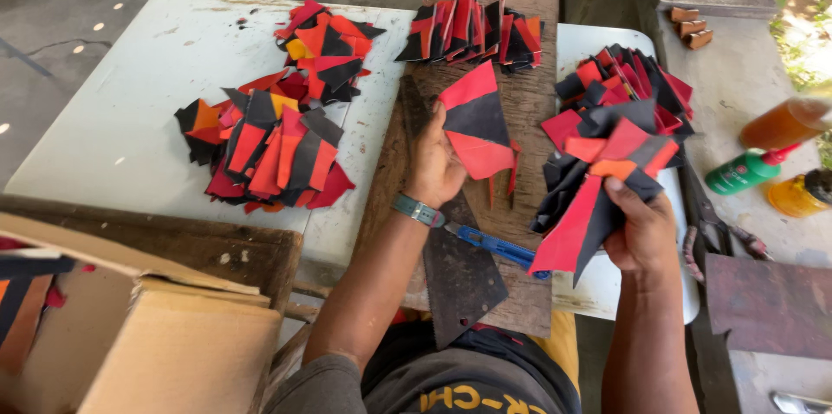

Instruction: The person repeatedly picks up red and black material pieces, aligns them against a metal template on a wooden board, and trims the edges with a utility knife. The trimmed pieces are stacked on the table, and the process continues with multiple pieces.

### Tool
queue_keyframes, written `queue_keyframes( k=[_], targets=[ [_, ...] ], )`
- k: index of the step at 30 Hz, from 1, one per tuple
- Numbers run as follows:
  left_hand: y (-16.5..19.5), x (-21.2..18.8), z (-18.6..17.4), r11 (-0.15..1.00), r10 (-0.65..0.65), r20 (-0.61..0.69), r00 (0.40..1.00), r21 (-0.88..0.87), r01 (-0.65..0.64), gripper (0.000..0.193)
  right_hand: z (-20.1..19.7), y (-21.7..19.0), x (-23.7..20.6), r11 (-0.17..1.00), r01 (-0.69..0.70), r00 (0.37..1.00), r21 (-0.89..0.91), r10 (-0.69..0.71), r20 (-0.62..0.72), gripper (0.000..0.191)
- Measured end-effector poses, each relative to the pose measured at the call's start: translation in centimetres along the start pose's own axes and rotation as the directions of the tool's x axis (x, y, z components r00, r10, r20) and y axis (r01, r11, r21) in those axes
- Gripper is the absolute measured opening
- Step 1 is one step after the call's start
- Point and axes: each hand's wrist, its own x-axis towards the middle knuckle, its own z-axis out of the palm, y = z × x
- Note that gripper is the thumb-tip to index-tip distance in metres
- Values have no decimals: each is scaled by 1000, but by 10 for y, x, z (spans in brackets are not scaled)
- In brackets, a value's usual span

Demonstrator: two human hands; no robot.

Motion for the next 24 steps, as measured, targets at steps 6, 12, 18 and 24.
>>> queue_keyframes(
  k=[6, 12, 18, 24],
  targets=[
    [-29, -6, 28, 869, -309, 181, 934, 453, 200, 53, 21, 12, 26, 990, -124, 992, 72, 125, 4, 24],
    [-5, 15, 41, 151, -369, 115, 922, 987, -63, 56, 33, 27, 26, 972, -224, 974, 76, 221, 39, 39],
    [23, 59, 64, -62, -839, 53, 541, 979, -192, 67, 6, 11, 19, 956, -161, 987, -244, 160, -23, 59],
    [10, 75, 107, -459, -803, -139, 579, 765, -452, 78, 6, 64, 23, 991, -98, 993, -96, 103, 51, 55]
  ],
)
